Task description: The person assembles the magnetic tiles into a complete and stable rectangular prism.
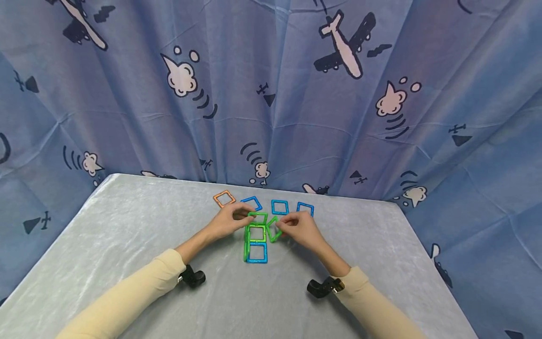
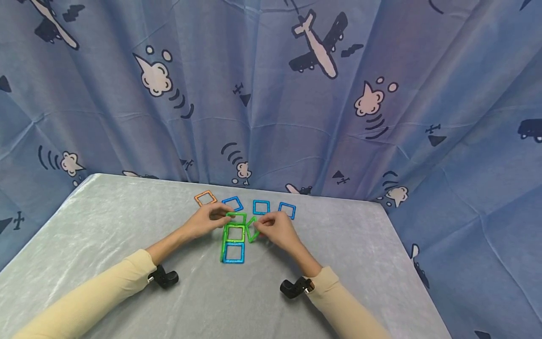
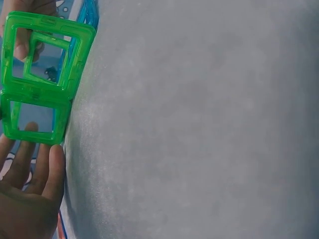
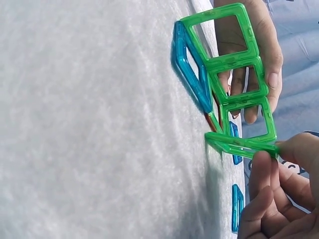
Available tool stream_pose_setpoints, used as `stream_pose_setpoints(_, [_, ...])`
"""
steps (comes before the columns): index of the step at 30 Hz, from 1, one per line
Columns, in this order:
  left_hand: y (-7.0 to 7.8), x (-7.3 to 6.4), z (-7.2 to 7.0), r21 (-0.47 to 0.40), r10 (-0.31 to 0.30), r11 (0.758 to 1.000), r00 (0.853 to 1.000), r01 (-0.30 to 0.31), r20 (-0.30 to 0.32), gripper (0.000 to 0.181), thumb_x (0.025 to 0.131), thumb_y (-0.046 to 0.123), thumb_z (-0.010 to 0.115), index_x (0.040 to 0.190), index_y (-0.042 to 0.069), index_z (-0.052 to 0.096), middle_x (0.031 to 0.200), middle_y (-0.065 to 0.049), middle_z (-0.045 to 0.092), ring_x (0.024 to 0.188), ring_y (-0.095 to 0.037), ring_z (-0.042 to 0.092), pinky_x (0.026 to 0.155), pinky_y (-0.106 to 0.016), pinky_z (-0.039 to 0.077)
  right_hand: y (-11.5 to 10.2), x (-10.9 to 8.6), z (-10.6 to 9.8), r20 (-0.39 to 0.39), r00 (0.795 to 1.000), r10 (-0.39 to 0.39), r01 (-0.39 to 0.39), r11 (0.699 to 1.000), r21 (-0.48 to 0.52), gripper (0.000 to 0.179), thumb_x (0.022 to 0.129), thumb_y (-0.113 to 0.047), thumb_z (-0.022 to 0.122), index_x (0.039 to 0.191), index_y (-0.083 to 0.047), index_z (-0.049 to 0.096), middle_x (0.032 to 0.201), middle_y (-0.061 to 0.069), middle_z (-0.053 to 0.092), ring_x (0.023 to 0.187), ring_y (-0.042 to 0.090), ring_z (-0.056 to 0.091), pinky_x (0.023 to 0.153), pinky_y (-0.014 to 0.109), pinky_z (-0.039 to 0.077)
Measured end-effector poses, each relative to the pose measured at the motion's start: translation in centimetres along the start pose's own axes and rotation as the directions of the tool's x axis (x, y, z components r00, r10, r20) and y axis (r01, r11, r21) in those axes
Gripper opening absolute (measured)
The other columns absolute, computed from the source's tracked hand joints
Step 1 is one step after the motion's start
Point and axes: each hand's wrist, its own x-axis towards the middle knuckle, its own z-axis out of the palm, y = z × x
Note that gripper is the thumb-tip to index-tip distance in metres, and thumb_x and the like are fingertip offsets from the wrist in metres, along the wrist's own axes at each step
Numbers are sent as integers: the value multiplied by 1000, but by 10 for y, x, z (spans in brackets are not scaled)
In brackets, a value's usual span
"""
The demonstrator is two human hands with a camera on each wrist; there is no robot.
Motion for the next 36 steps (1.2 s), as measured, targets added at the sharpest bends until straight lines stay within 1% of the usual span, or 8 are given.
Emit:
stream_pose_setpoints(6, [-1,0,-2,-7,-3,1000,1000,3,3,27,99,8,67,122,-7,66,114,-19,70,105,-31,68,91,-36,54,-1,-1,-1,9,1000,6,-6,1000,24,13,93,-7,76,93,5,77,70,7,71,68,32,71,52,24,41])
stream_pose_setpoints(11, [-1,0,-2,-3,2,1000,1000,-2,0,27,99,8,67,122,-7,66,114,-18,70,105,-31,68,91,-36,54,-3,0,1,31,1000,-2,1,998,57,15,93,-8,76,95,7,76,71,11,72,68,34,71,54,23,44])
stream_pose_setpoints(17, [-1,0,-1,7,0,1000,1000,0,-7,26,99,7,68,121,-7,66,114,-17,70,105,-30,68,91,-34,54,-7,1,5,30,998,53,-55,996,64,14,93,-10,76,96,4,76,71,9,71,69,32,71,55,24,45])
stream_pose_setpoints(22, [-5,1,-1,8,8,1000,1000,-7,-18,26,98,7,68,120,-6,67,114,-16,70,104,-30,68,91,-35,54,-7,3,9,39,998,52,-55,993,100,14,94,-12,76,96,2,77,71,8,72,70,31,72,58,33,53])
stream_pose_setpoints(25, [-7,2,-1,9,7,1000,1000,-7,-21,25,98,7,68,120,-6,68,114,-15,70,104,-29,68,91,-36,54,-6,3,10,44,998,54,-59,990,127,16,94,-13,76,96,2,77,72,10,72,71,31,72,61,38,56])
stream_pose_setpoints(27, [-8,2,0,8,6,1000,1000,-5,-21,25,98,7,69,120,-5,68,114,-15,70,104,-29,68,91,-37,54,-5,3,12,49,997,60,-66,987,144,18,94,-15,76,98,2,77,74,12,73,72,32,72,62,40,57])
stream_pose_setpoints(31, [-8,2,0,8,-2,1000,1000,3,-22,26,98,8,69,120,-5,68,114,-15,70,104,-29,68,91,-37,54,-4,4,14,67,995,74,-85,982,170,21,95,-16,75,101,4,76,79,20,72,77,39,71,63,43,56])
stream_pose_setpoints(36, [-7,2,0,13,-2,1000,1000,3,-17,26,98,8,68,120,-5,68,114,-16,70,104,-30,68,91,-38,54,-5,7,15,102,992,75,-93,977,192,22,97,-11,72,105,10,73,83,30,70,81,50,68,63,44,53])
